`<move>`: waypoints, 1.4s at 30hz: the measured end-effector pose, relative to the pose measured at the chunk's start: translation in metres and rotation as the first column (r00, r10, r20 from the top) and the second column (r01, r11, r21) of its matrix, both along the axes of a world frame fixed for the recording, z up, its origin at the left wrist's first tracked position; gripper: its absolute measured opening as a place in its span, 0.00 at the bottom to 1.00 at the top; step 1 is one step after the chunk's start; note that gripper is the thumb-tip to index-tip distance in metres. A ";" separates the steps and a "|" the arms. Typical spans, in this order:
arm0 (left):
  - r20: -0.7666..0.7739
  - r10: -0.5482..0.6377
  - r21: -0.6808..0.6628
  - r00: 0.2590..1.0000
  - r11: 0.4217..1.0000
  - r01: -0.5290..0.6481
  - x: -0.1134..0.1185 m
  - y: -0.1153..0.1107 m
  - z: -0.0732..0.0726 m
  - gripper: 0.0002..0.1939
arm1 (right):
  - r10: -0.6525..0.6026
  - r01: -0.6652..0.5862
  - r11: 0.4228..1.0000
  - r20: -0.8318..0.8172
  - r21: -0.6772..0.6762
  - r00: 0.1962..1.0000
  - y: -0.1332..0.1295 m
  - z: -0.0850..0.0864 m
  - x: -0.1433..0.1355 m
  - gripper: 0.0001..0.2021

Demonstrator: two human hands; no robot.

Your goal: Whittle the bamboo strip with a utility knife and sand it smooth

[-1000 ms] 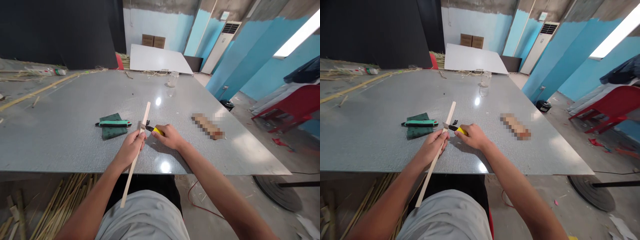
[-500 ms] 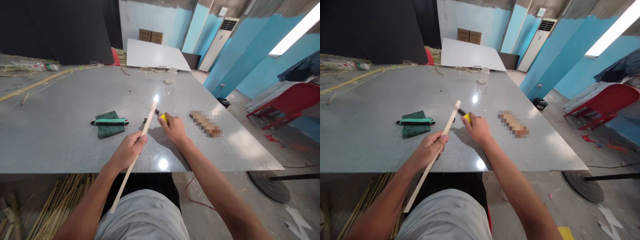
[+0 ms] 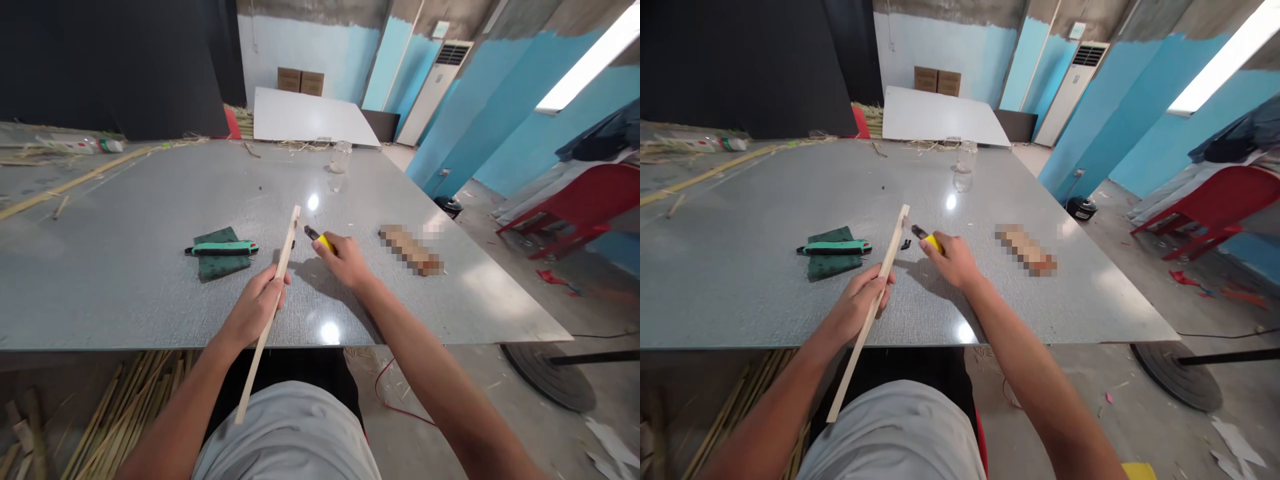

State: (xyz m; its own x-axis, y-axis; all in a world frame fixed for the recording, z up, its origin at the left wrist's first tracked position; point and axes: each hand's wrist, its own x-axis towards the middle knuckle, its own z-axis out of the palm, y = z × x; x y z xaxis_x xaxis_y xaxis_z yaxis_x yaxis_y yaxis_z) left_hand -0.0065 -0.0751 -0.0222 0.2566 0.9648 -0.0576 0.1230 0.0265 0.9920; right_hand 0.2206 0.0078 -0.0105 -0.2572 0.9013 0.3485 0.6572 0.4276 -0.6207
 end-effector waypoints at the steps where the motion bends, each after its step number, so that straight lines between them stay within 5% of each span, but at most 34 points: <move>1: 0.008 -0.003 -0.007 1.000 1.000 0.003 0.000 0.000 0.001 0.09 | 0.048 -0.048 0.999 0.017 -0.011 0.999 -0.002 0.000 -0.003 0.24; 12: -0.098 -0.005 0.036 0.995 0.999 0.009 0.000 0.004 -0.003 0.14 | 0.142 -0.142 0.988 -0.012 -0.061 0.990 -0.007 0.002 -0.004 0.20; 24: -0.106 0.101 0.166 0.989 0.983 -0.082 -0.003 0.009 -0.006 0.21 | 0.304 -0.297 0.952 0.132 -0.074 0.943 -0.016 0.005 -0.015 0.21; 35: 0.019 0.110 0.047 0.994 0.993 -0.111 -0.003 0.006 -0.005 0.17 | 0.305 -0.304 0.952 0.140 -0.030 0.942 -0.020 0.009 -0.018 0.16; 42: -0.131 0.093 0.193 0.987 0.979 -0.066 -0.004 0.003 0.002 0.18 | 0.198 -0.200 0.980 0.131 0.005 0.971 -0.017 0.006 -0.019 0.17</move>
State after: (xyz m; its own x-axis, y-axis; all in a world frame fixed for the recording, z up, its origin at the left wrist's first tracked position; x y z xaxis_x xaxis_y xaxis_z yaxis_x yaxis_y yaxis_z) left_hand -0.0109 -0.0725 -0.0199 0.1809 0.9787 0.0966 0.2645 -0.1430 0.9537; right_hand 0.2016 -0.0096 -0.0047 -0.4750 0.8212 0.3164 0.6319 0.5685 -0.5268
